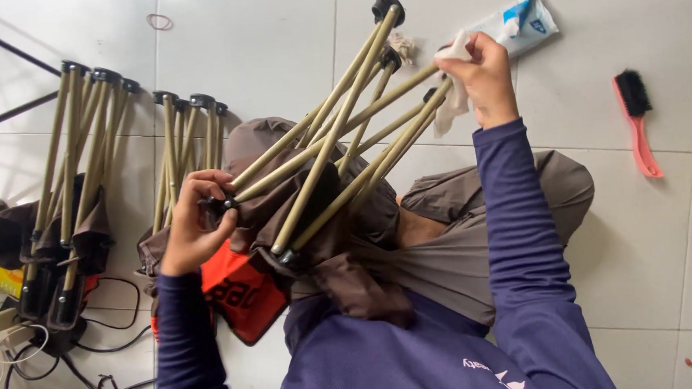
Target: Cleaning the legs and feet of folding chairs using a brush and wet wipes.
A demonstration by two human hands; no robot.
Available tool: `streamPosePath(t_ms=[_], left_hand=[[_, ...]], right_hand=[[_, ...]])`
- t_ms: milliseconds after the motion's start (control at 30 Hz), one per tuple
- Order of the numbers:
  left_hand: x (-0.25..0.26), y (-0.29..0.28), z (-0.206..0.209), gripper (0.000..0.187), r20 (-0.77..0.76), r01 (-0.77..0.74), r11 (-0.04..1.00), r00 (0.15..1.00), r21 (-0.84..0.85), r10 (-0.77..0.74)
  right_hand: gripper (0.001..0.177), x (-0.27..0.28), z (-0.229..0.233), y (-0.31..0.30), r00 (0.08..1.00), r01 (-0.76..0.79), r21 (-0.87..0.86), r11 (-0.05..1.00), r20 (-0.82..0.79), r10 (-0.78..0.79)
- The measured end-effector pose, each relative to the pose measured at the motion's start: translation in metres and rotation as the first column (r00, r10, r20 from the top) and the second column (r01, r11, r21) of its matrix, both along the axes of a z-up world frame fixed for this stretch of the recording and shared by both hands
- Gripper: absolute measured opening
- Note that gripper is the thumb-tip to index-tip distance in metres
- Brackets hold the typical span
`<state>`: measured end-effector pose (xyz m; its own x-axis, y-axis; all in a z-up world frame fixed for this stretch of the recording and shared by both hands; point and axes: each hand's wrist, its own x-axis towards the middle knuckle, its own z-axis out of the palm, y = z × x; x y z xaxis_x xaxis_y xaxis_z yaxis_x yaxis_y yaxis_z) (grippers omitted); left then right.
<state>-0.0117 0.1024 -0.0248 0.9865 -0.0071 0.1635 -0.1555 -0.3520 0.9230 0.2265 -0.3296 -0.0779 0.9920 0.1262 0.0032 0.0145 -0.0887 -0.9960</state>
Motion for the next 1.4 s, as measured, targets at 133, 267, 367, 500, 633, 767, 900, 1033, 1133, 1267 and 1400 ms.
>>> streamPosePath(t_ms=[133,267,367,500,633,767,900,1033,1133,1267,1400], left_hand=[[0.009,0.002,0.038,0.03,-0.195,0.239,0.951,0.96,0.196,-0.201],[0.016,0.001,0.061,0.035,-0.366,0.392,0.853,0.893,0.344,-0.263],[0.024,-0.002,0.062,0.033,-0.523,0.464,0.807,0.82,0.365,-0.234],[0.061,-0.013,0.059,0.054,-0.705,0.53,0.781,0.689,0.331,-0.168],[0.107,-0.053,0.031,0.062,-0.678,0.626,0.704,0.679,0.335,-0.281],[0.119,-0.1,-0.042,0.077,-0.644,0.67,0.7,0.653,0.246,-0.399],[0.103,-0.101,-0.123,0.068,-0.645,0.623,0.712,0.696,0.323,-0.316],[0.068,-0.104,-0.107,0.073,-0.642,0.551,0.816,0.692,0.175,-0.33],[0.043,-0.104,-0.094,0.084,-0.667,0.449,0.888,0.693,0.101,-0.274],[0.044,-0.094,-0.098,0.085,-0.709,0.422,0.905,0.655,0.055,-0.262],[0.071,-0.086,-0.112,0.076,-0.777,0.308,0.94,0.553,-0.145,-0.301]], right_hand=[[0.014,-0.041,0.014,-0.019,0.993,0.062,0.088,0.994,-0.104,-0.052],[0.02,-0.075,0.021,-0.036,0.977,0.057,0.133,0.99,-0.213,-0.028],[0.039,-0.097,0.031,-0.047,0.968,-0.025,0.256,0.966,-0.235,0.087],[0.042,-0.109,0.033,-0.054,0.961,-0.006,0.261,0.965,-0.267,0.078],[0.021,-0.114,0.026,-0.035,0.99,0.081,0.101,0.992,-0.12,-0.069],[0.026,-0.121,0.002,-0.025,0.975,0.22,-0.255,0.942,0.086,-0.204],[0.032,-0.13,0.004,-0.019,0.959,0.268,-0.47,0.841,0.215,-0.185],[0.014,-0.134,0.028,-0.018,0.988,0.074,-0.549,0.833,0.157,0.016],[0.015,-0.137,0.042,-0.018,0.981,-0.127,-0.504,0.854,0.065,0.183],[0.028,-0.132,-0.009,-0.019,0.923,-0.095,-0.596,0.797,0.247,0.295],[0.022,-0.133,-0.019,-0.006,0.878,0.041,-0.629,0.776,0.394,0.273]])
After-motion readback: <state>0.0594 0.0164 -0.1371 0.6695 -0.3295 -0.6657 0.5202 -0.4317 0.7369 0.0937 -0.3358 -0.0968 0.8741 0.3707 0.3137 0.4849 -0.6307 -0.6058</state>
